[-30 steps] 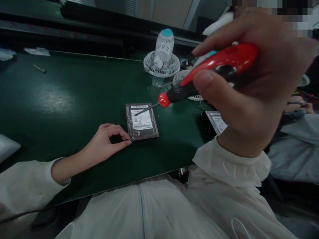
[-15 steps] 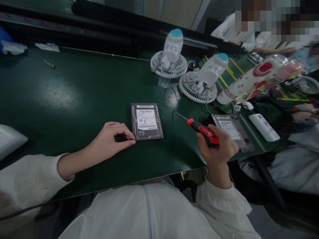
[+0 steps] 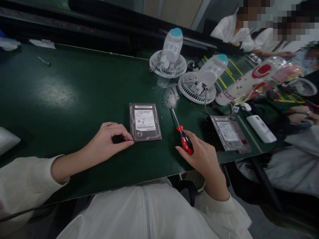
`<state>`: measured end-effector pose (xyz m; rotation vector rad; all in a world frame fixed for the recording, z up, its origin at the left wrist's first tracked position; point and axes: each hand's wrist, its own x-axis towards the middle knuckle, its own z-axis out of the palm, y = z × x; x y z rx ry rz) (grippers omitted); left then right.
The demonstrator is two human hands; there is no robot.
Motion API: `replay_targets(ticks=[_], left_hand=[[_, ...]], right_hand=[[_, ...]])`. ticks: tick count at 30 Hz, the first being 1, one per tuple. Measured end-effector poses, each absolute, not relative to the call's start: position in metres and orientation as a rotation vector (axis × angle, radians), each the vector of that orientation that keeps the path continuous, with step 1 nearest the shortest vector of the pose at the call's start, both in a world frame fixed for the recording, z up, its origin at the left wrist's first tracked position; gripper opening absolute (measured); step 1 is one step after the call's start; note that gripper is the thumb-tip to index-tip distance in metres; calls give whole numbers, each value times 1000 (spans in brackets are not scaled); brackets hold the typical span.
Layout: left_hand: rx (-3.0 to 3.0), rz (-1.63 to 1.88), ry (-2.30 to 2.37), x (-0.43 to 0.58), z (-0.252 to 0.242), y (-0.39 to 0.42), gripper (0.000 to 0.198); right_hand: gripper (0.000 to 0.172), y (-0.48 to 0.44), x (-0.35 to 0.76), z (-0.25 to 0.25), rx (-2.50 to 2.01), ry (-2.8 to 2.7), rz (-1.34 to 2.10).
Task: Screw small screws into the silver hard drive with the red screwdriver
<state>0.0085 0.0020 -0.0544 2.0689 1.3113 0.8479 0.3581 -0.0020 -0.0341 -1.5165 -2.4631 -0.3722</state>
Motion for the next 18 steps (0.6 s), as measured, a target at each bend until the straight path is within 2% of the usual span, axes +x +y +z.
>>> replay_targets(ticks=[2, 8, 11, 16, 18], left_hand=[[2067, 843, 1312, 9, -55, 2, 20], [2059, 814, 1310, 9, -57, 3, 22], [2056, 788, 1305, 9, -56, 3, 25], [2061, 790, 1298, 10, -56, 2, 26], [2078, 785, 1296, 10, -56, 2, 25]], right_hand=[[58, 3, 357, -23, -1548, -2486, -342], [42, 36, 334, 22, -1636, -2544, -254], [40, 64, 313, 37, -1637, -2618, -187], [33, 122, 286, 31, -1620, -2766, -73], [38, 142, 281, 22, -1673, -2779, -64]])
